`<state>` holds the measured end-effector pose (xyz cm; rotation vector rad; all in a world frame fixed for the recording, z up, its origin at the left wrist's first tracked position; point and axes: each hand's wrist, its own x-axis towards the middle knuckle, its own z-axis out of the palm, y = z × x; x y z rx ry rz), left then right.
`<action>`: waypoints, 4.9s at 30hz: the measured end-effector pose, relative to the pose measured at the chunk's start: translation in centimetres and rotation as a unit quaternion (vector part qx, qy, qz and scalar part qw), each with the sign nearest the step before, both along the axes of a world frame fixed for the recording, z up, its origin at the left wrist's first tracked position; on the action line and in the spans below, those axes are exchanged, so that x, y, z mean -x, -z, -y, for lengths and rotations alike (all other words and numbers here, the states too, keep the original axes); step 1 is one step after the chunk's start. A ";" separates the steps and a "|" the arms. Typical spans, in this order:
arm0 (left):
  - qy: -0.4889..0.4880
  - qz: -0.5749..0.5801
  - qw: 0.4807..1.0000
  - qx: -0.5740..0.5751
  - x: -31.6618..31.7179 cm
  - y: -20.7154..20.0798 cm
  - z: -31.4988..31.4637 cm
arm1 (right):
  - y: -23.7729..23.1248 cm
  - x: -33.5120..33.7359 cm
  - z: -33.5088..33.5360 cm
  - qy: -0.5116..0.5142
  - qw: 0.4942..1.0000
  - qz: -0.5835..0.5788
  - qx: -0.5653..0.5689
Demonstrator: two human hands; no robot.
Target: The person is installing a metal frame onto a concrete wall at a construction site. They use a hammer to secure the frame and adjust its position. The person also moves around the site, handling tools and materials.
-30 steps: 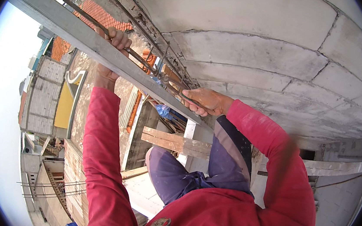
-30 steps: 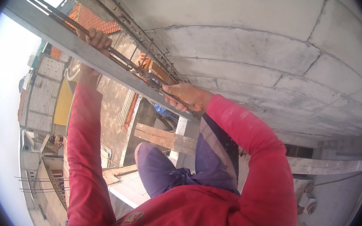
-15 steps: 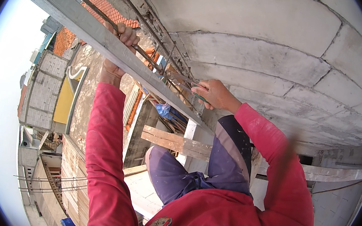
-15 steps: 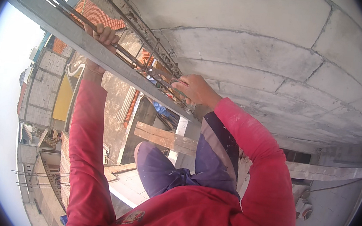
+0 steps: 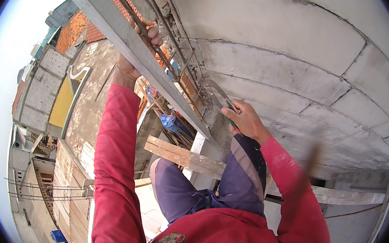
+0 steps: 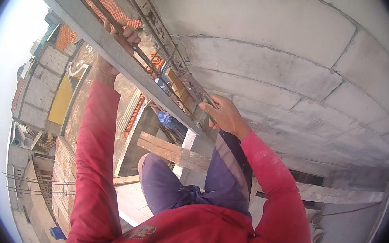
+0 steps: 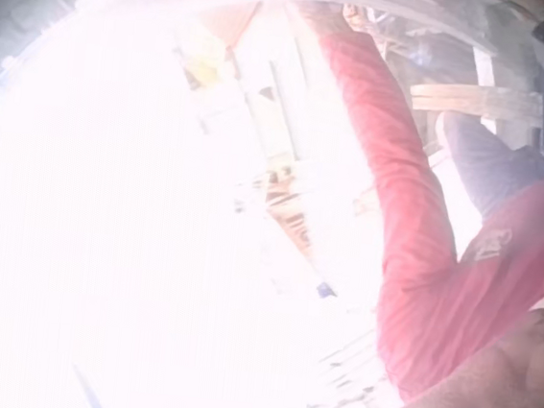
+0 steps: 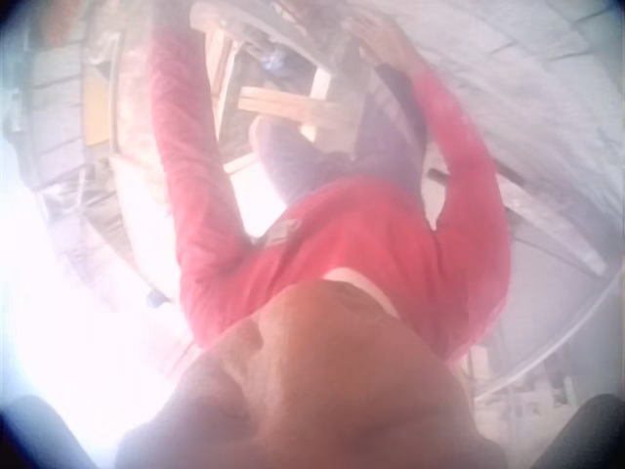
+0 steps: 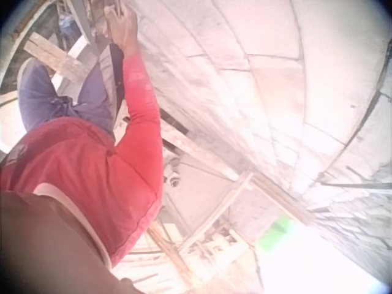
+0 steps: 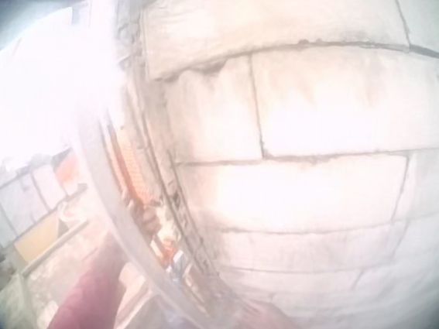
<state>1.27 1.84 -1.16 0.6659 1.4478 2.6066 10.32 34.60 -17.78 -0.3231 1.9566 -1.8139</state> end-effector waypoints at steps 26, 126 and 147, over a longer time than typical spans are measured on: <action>-0.299 0.093 0.829 0.463 -18.8 13.4 -7.1 | 1.7 -3.7 -0.6 0.054 0.805 -0.534 -0.252; -0.456 0.455 0.645 0.411 -57.1 8.1 5.7 | 6.4 -16.3 36.6 -0.578 0.762 -0.253 0.147; -0.409 0.066 0.899 -0.142 -43.9 0.2 25.1 | -3.9 -13.8 37.9 -0.577 0.729 0.284 0.234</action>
